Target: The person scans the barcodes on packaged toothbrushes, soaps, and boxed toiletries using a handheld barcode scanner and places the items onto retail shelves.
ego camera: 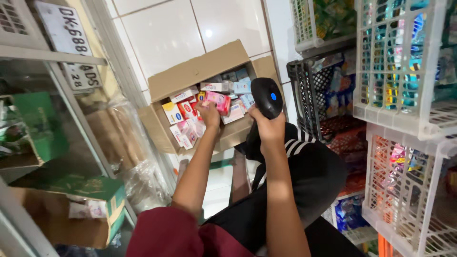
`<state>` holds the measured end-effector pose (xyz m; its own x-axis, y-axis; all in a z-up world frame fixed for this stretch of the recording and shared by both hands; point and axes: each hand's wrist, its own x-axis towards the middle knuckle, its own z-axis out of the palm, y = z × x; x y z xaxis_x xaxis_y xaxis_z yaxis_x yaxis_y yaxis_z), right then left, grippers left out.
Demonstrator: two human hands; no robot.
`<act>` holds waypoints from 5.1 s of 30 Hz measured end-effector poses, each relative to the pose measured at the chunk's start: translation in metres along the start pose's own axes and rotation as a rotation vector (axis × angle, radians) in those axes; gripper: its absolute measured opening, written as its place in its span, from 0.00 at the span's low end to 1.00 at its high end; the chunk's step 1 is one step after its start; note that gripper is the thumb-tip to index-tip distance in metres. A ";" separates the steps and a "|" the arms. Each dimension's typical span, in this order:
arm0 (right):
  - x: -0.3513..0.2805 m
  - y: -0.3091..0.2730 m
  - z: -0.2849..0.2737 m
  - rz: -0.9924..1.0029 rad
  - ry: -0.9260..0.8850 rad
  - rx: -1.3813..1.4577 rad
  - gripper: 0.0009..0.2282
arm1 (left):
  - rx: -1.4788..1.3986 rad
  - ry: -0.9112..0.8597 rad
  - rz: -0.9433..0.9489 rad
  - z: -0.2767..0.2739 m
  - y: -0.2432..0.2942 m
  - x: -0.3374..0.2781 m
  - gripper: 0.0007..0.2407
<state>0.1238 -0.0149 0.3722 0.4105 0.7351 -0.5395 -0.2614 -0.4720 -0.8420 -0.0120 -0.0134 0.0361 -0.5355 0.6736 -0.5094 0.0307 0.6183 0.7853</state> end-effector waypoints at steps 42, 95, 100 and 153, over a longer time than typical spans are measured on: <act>-0.315 -0.057 -0.133 -0.345 0.265 0.303 0.14 | -0.791 -1.746 -0.839 -0.183 0.326 -0.349 0.30; -0.339 -0.211 -0.434 -0.654 1.116 -1.186 0.24 | -0.164 -1.177 1.411 -0.054 0.405 -0.463 0.09; -0.363 -0.180 -0.332 -0.784 1.184 -1.055 0.13 | -0.111 -1.014 1.276 -0.049 0.360 -0.359 0.08; -0.039 -0.030 -0.028 -0.356 0.015 -0.567 0.15 | 0.640 -0.611 0.384 -0.079 0.008 0.017 0.18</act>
<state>0.1405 -0.0426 0.4187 0.3997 0.8884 -0.2259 0.3901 -0.3878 -0.8351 -0.0873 -0.0291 0.0611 0.1334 0.8586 -0.4950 0.6633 0.2938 0.6883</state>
